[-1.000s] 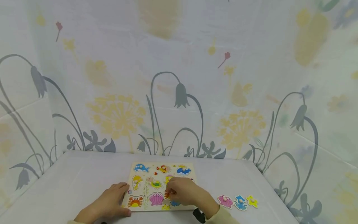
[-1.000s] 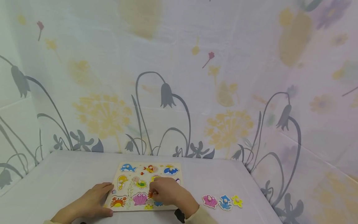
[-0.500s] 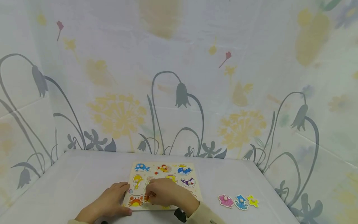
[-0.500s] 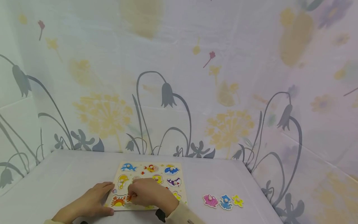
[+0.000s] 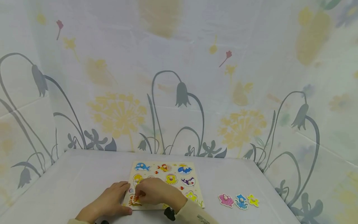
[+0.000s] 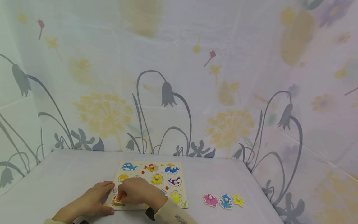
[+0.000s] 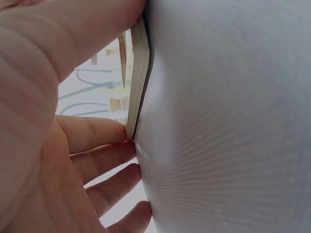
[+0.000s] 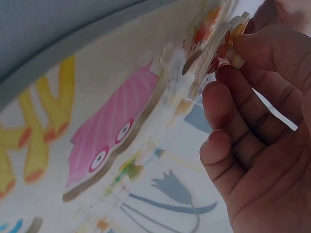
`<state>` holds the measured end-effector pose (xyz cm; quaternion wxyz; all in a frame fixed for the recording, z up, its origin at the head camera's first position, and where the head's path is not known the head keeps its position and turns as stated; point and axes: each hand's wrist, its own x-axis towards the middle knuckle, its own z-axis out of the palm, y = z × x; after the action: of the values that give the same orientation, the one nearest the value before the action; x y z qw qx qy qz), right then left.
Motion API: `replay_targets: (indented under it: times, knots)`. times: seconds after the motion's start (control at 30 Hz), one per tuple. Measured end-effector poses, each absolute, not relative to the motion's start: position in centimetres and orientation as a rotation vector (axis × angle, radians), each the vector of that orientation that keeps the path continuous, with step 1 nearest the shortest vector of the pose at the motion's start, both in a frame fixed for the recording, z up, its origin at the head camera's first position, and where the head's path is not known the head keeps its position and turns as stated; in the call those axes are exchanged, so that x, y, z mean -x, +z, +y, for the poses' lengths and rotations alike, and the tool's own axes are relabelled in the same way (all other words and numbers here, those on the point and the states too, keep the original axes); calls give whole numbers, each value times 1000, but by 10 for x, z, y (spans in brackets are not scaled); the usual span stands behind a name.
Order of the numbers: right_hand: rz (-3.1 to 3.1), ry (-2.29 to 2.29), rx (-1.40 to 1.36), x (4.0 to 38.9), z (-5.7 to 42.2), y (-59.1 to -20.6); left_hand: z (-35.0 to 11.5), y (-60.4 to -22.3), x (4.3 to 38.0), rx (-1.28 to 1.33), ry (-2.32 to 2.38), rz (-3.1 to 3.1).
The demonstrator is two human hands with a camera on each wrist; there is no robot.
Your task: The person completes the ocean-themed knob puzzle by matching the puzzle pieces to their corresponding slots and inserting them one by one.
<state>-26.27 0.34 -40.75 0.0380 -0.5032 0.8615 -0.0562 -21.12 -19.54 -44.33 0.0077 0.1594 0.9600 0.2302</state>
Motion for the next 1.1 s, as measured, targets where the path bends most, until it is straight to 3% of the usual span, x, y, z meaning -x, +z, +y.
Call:
replay_targets:
  times: [1.1]
  knots:
    - [2624,-157,1463,267,-15,-423,-195,-442,209,-512,735,2999]
